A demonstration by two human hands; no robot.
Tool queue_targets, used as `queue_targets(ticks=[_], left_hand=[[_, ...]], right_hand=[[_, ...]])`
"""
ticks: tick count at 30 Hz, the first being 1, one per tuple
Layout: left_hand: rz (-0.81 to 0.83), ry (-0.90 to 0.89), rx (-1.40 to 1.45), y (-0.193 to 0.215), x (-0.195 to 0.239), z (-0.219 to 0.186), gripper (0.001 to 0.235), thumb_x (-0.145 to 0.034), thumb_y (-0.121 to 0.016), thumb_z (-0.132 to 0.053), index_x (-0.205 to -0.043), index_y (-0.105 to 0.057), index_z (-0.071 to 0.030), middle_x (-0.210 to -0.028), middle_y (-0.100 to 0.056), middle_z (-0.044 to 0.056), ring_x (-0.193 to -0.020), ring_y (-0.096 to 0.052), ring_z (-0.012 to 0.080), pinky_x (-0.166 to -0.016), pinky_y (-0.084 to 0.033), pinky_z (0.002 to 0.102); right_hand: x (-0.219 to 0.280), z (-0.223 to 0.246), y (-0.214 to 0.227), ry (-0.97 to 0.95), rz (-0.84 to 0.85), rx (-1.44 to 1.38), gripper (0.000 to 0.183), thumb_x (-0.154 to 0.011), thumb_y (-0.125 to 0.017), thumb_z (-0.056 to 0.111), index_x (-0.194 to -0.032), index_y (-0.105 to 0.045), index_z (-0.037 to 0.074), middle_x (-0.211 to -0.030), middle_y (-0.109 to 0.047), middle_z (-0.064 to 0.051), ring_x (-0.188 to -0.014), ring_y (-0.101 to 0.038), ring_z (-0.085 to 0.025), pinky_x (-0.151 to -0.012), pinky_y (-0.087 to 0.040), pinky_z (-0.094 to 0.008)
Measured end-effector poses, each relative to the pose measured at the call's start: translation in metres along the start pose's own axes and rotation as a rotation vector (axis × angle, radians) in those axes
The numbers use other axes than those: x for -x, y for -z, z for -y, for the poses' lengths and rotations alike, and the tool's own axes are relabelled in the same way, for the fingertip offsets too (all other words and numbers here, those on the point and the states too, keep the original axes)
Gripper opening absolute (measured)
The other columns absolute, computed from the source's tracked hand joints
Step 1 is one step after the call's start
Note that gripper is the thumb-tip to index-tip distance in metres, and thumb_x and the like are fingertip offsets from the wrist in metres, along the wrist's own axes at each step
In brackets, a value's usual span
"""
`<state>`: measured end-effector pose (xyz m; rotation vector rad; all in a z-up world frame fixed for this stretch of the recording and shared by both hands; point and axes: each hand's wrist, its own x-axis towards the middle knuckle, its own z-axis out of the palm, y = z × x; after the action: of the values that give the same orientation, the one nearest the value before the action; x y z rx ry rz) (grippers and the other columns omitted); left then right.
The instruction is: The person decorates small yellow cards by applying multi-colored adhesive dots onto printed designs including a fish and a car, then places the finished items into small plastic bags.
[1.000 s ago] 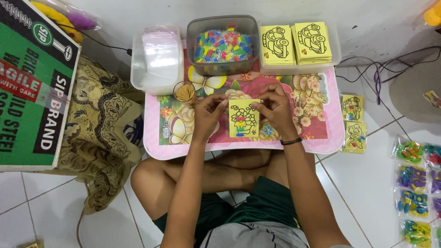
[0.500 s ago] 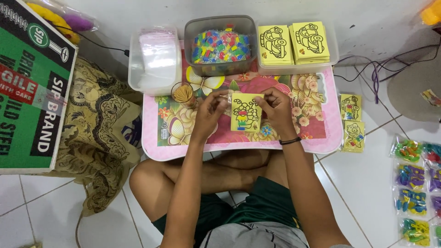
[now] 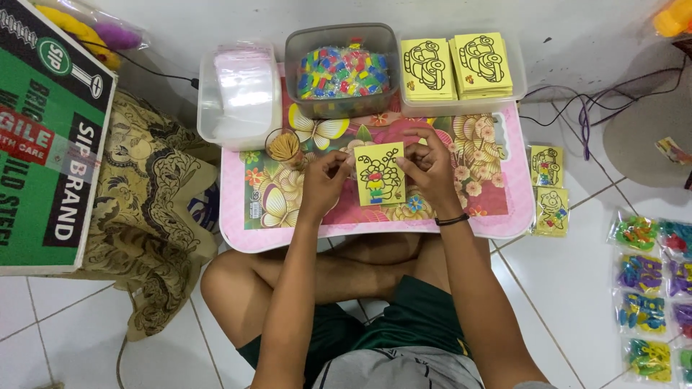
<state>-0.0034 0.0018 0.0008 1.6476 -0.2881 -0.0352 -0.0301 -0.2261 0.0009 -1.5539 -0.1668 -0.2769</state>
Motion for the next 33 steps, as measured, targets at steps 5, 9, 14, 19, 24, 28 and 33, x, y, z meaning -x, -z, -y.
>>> queue_targets(ticks=[5,9,14,19,24,28,33], left_hand=[[0.006,-0.005,-0.014,-0.002,0.0,0.001,0.018,-0.1,-0.067,-0.017,-0.087,-0.076,-0.01,-0.067,-0.072,0.006,-0.068,-0.063,0.0105,-0.069,-0.052,0.029],[0.033,-0.032,-0.049,-0.005,0.0,-0.003,0.014,-0.098,-0.068,-0.014,-0.087,-0.075,-0.009,-0.068,-0.073,0.007,-0.068,-0.067,0.015,-0.071,-0.054,0.032],[0.029,-0.042,-0.035,-0.002,0.001,-0.001,0.022,-0.102,-0.064,-0.017,-0.084,-0.074,-0.01,-0.066,-0.07,0.007,-0.067,-0.062,0.0139,-0.069,-0.052,0.032],[0.063,-0.047,-0.017,-0.004,0.003,-0.014,0.021,-0.103,-0.063,-0.017,-0.086,-0.072,-0.008,-0.068,-0.066,0.006,-0.073,-0.056,0.0127,-0.071,-0.05,0.032],[0.049,-0.077,-0.062,-0.005,0.001,0.012,0.017,-0.103,-0.062,-0.009,-0.089,-0.072,-0.005,-0.069,-0.063,0.008,-0.073,-0.057,0.0152,-0.073,-0.049,0.034],[0.049,-0.063,-0.03,-0.01,0.002,0.015,0.017,-0.104,-0.062,-0.007,-0.09,-0.072,-0.005,-0.072,-0.065,0.008,-0.074,-0.057,0.0157,-0.078,-0.049,0.032],[0.029,-0.017,-0.058,-0.01,0.002,0.014,0.02,-0.109,-0.06,-0.01,-0.093,-0.071,-0.004,-0.076,-0.068,0.01,-0.077,-0.061,0.0167,-0.083,-0.049,0.033]], right_hand=[[-0.002,-0.015,0.001,-0.018,-0.097,0.043,0.03,-0.094,-0.073,0.006,-0.121,-0.059,0.004,-0.076,-0.069,-0.01,-0.059,-0.049,-0.007,-0.056,-0.04,-0.022],[-0.002,-0.012,-0.001,-0.023,-0.167,0.114,0.008,-0.096,-0.074,0.003,-0.101,-0.069,0.003,-0.076,-0.072,-0.013,-0.057,-0.053,-0.008,-0.053,-0.041,-0.023],[-0.006,-0.019,0.006,-0.02,-0.232,0.044,0.01,-0.097,-0.074,0.006,-0.105,-0.074,0.001,-0.08,-0.072,-0.012,-0.064,-0.057,-0.008,-0.06,-0.046,-0.023],[-0.001,-0.004,0.034,-0.102,-0.386,-0.049,0.011,-0.093,-0.073,0.009,-0.103,-0.075,0.004,-0.083,-0.071,-0.002,-0.071,-0.058,-0.003,-0.066,-0.048,-0.018],[0.02,0.027,0.095,-0.133,-0.476,-0.17,0.028,-0.08,-0.068,-0.001,-0.108,-0.073,0.0,-0.081,-0.066,0.001,-0.071,-0.063,-0.007,-0.067,-0.051,-0.019],[0.037,0.039,0.172,-0.104,-0.552,-0.075,0.036,-0.077,-0.068,-0.004,-0.113,-0.073,0.001,-0.084,-0.06,0.005,-0.074,-0.06,-0.004,-0.066,-0.049,-0.016],[0.051,0.035,0.263,-0.094,-0.692,0.142,0.038,-0.086,-0.064,-0.01,-0.12,-0.071,0.003,-0.087,-0.068,-0.001,-0.07,-0.06,-0.003,-0.061,-0.048,-0.018]])
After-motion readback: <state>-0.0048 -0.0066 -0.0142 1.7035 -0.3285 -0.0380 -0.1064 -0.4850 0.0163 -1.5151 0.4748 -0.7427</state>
